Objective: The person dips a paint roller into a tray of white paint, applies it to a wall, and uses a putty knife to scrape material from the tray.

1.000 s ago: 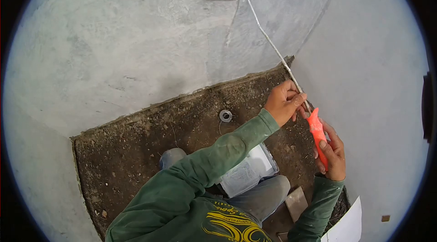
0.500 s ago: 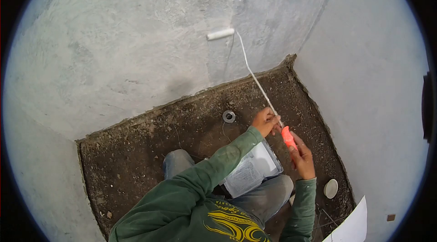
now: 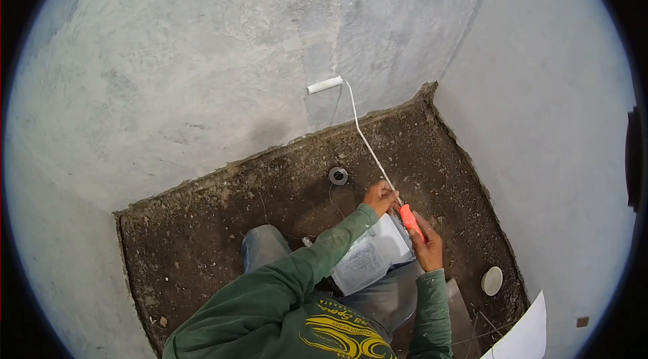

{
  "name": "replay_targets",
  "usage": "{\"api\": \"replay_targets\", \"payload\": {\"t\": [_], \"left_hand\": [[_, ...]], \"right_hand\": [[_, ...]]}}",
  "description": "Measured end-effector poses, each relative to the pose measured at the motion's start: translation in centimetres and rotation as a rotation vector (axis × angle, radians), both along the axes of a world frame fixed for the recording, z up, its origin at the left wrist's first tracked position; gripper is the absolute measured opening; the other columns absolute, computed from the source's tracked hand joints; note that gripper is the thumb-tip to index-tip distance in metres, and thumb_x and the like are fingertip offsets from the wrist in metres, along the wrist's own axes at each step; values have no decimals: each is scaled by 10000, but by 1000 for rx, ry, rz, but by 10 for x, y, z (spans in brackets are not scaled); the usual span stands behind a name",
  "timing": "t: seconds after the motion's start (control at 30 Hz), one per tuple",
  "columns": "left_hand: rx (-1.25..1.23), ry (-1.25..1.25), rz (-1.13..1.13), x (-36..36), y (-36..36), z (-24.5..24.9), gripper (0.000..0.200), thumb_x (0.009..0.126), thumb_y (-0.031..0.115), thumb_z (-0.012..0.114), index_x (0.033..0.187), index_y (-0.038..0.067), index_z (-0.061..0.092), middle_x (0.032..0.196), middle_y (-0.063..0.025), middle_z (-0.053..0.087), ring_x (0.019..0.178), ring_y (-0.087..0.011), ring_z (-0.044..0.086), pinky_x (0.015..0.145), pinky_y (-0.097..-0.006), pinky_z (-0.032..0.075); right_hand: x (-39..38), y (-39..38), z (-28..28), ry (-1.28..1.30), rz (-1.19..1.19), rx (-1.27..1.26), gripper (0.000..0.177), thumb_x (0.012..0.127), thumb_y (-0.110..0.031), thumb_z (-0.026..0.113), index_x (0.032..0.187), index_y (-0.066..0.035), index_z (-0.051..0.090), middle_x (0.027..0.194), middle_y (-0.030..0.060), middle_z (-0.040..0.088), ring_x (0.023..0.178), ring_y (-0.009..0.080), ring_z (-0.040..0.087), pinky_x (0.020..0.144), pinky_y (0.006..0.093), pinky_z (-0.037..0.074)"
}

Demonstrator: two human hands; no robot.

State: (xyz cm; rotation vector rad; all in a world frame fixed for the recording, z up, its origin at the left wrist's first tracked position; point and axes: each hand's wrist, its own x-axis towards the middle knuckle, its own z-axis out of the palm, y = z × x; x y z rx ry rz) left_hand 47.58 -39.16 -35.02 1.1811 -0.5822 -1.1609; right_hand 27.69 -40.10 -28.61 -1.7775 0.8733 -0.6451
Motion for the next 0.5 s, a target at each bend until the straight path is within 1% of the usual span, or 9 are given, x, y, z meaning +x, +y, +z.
{"api": "replay_targets", "payload": {"t": [0.1,0.13,0.2,0.23,0.3,0.33,0.4,0.43,0.5], "left_hand": [[-23,-10,20,7,-2,6,116,917,66,537,926,0,442,764,-128,627,610,-183,665,400,-266,472],[-30,-49,23,10,-1,10,112,918,65,535,924,4,441,761,-120,624,605,-174,660,401,-264,471],[-40,-94,32,16,-3,20,109,920,64,532,922,7,440,758,-111,620,601,-164,654,402,-261,471],[-57,-137,32,19,-5,25,106,921,62,529,920,9,437,756,-105,617,596,-160,649,407,-262,473],[-72,-184,30,24,-5,41,104,922,61,526,918,12,434,754,-100,614,592,-156,643,413,-263,475],[-114,-196,38,26,-6,48,102,922,59,524,916,13,432,754,-102,618,590,-154,638,419,-262,476],[-152,-205,36,28,-7,68,101,922,57,522,915,15,430,755,-103,622,588,-152,634,426,-261,476],[-175,-202,25,31,-8,77,101,924,63,526,924,11,438,760,-106,629,604,-157,641,443,-260,481],[-216,-218,33,35,-10,96,100,928,75,528,938,14,449,753,-105,632,615,-161,646,465,-256,485]], "right_hand": [[6,-5,-13,-66,2,77,437,871,-128,620,1284,-15,532,1180,72,593,941,112,565,818,239,451],[7,-6,-15,-70,7,73,437,871,-128,620,1284,-15,532,1180,72,593,941,112,565,818,239,451],[13,-7,-12,-40,-44,236,445,868,-133,623,1280,4,527,1227,108,580,1070,158,556,921,277,422],[17,-8,-10,-46,-41,234,445,868,-133,623,1280,4,527,1227,108,580,1070,158,556,921,277,422],[24,-11,-3,-181,-18,5,443,859,-168,646,1270,-30,552,1087,62,637,788,86,558,702,225,463],[26,-13,2,-184,-21,8,443,859,-168,646,1270,-30,552,1087,62,637,788,86,558,702,225,463],[29,-18,12,-222,-11,-65,441,863,-156,637,1272,-17,546,1134,81,623,923,123,580,812,248,457],[31,-22,15,-245,15,-100,447,866,-148,624,1280,-7,533,1189,100,603,1032,152,569,902,277,431],[37,-22,34,-247,15,-61,454,867,-147,621,1287,-6,525,1215,109,590,1070,162,556,930,286,417]]}}
